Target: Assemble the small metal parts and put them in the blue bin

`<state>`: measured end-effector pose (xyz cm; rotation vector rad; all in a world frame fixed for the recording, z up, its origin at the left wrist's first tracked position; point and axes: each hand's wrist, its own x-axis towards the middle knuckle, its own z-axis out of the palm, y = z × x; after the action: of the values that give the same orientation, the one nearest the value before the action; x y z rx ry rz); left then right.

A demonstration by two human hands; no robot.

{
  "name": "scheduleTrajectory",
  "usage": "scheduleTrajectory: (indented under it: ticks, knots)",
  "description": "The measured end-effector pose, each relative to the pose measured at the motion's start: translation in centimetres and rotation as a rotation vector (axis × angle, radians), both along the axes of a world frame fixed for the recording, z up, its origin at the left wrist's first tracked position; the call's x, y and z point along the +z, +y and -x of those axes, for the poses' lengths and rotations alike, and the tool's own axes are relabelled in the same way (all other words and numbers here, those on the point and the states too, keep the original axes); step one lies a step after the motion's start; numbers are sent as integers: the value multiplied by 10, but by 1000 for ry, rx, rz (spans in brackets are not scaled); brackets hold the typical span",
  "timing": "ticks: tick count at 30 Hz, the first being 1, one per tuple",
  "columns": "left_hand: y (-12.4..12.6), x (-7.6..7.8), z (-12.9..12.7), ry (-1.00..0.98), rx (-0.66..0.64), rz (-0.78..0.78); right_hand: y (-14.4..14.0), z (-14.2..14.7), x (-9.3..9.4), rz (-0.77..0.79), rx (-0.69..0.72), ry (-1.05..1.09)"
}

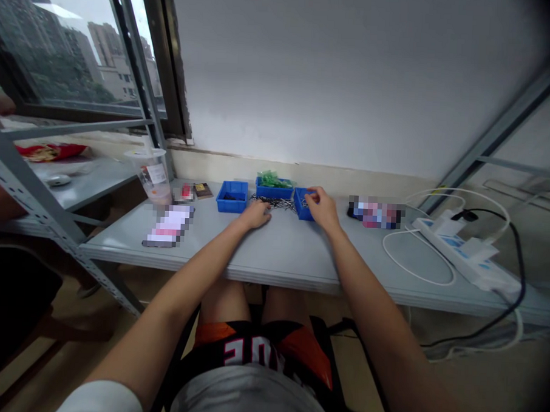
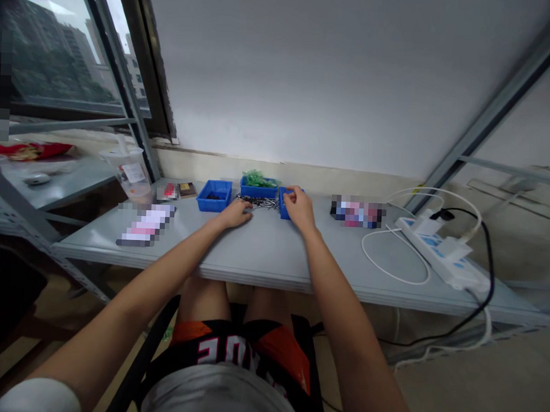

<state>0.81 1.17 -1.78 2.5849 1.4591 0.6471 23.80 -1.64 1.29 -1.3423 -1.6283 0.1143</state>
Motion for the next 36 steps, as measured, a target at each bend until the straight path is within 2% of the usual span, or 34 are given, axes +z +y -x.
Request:
scheduleTrajectory:
  ticks: [5,13,18,26,32,36]
  knots:
    - [3,-5,-4,45,67,-35,-6,9,2,46,73,-55]
    - [6,-5,-6,109,56,-59,-7,18,-4,117,221,-187]
    - [8,-2,-3,46,42,-36,-4,21,-10,144,261,-271]
    - [3,1,-2,-153,128,8,-4,24,-17,250,338,-333]
    - [-5,7,-7,-279,-85,-41,-7,28,-18,308,332,-323]
    - [-9,10,-8,-307,-112,-33,-9,30,-15,278,267,-293]
